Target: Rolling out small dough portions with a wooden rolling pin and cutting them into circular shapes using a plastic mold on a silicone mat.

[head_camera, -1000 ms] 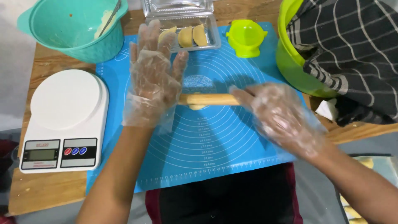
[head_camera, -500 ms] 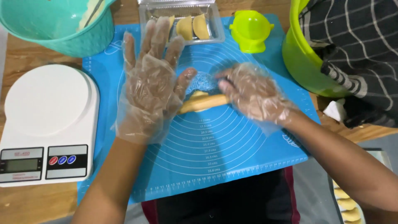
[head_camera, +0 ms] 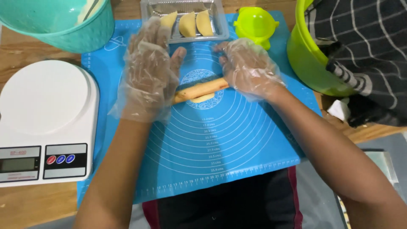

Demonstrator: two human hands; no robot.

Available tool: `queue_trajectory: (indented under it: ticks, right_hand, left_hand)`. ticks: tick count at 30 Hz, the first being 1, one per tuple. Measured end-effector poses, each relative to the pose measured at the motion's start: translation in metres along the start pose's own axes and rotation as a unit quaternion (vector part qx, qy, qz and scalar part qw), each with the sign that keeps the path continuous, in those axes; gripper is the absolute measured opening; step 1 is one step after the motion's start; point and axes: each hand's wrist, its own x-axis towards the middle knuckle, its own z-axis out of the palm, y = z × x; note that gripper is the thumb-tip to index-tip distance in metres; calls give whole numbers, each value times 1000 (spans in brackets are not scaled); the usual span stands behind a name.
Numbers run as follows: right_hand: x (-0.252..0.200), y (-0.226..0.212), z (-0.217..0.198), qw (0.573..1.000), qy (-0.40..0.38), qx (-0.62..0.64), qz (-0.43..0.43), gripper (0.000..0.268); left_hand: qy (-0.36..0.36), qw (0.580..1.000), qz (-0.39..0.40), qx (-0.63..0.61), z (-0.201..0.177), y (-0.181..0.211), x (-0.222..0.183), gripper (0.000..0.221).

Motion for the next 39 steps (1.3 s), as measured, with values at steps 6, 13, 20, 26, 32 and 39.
queue_trajectory:
  ticks: [6, 13, 20, 26, 32, 39]
  right_hand:
    - [-13, -4, 7, 981, 72, -178, -24, 38]
    - [-25, 10, 16, 969, 122, -185, -109, 47]
    - [-30, -9, 10, 968, 101, -229, -23, 47]
    - [-44, -32, 8, 986, 66, -109, 103, 30]
    - [-52, -24, 13, 990, 46, -102, 91, 32]
    - [-64, -26, 12, 992, 54, -100, 61, 32]
  left_hand:
    - [-239, 960, -142, 21, -13, 15, 13, 71]
    - [-259, 947, -185, 47, -22, 28, 9, 74]
    - [-265, 940, -216, 16, -45, 46, 4, 78]
    - [-295, 929, -222, 32, -56, 58, -4, 81]
    - [-300, 928, -218, 27, -68, 66, -12, 81]
    - [-305, 929, -209, 30, -82, 78, -21, 79]
